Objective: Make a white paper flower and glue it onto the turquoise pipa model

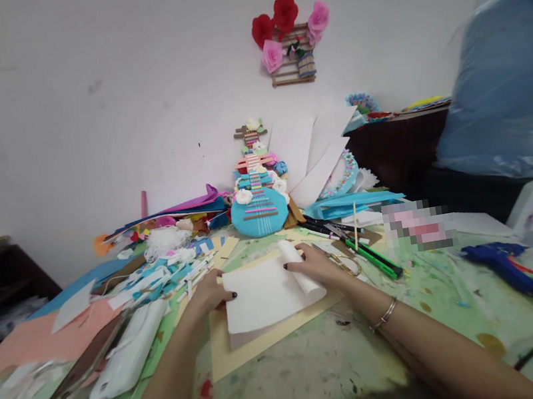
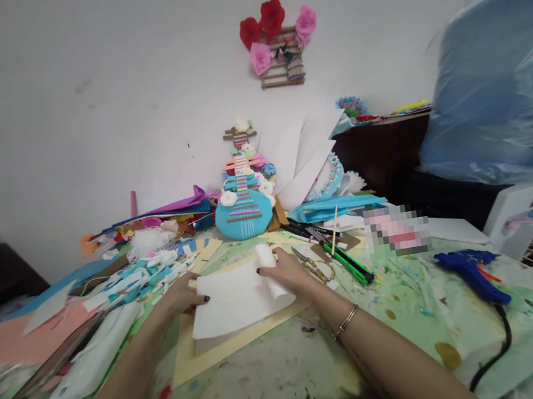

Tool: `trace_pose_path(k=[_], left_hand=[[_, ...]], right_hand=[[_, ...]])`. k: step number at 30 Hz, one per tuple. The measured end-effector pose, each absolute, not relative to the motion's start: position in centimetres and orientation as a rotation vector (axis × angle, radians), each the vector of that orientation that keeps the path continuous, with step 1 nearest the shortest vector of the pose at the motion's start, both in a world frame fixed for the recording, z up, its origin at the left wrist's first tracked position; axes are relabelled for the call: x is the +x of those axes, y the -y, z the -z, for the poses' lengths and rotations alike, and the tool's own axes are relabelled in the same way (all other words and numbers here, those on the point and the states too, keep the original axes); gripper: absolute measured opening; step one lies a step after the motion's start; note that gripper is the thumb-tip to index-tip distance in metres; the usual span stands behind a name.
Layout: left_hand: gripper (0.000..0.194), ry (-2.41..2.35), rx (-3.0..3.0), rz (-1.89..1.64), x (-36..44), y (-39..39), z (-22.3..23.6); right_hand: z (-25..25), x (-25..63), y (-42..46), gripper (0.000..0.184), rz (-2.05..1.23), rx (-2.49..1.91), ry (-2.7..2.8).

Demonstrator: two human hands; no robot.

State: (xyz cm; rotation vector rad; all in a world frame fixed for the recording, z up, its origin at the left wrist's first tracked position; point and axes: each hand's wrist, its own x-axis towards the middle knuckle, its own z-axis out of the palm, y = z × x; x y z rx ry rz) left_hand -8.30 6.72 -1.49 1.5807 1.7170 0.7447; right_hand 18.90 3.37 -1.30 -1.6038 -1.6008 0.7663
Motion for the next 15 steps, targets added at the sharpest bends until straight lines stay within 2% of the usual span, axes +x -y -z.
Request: trace_pose_path(k=[6, 9, 11, 13, 15], left_hand=[[0.055, -1.905, 1.89, -0.865, -7.2, -6.3, 0.9], [0.058, -1.799, 2.144, -0.932, -4.4, -5.1, 1.5], [0.071, -1.588, 2.515, -0.694, -2.5, -4.1, 2.4], [0.075, -1.523, 2.616, -0.367, -1.1, -3.3, 3.4], [0.076, -1.554, 2.626, -0.199, -0.5, -2.9, 4.2]], right_hand=[[1.1, 18.7, -3.0, 0.058, -0.671, -1.648, 1.678], [1.3, 18.6, -3.1, 0.058, -0.644, -1.654, 1.695], [1.6, 18.6, -3.3, 0.057, -0.625, -1.657, 1.7], [2.0, 18.5, -3.5, 0.057, -0.602, -1.672, 1.692], [2.3, 18.4, -3.5, 0.059, -0.574, -1.695, 1.683]])
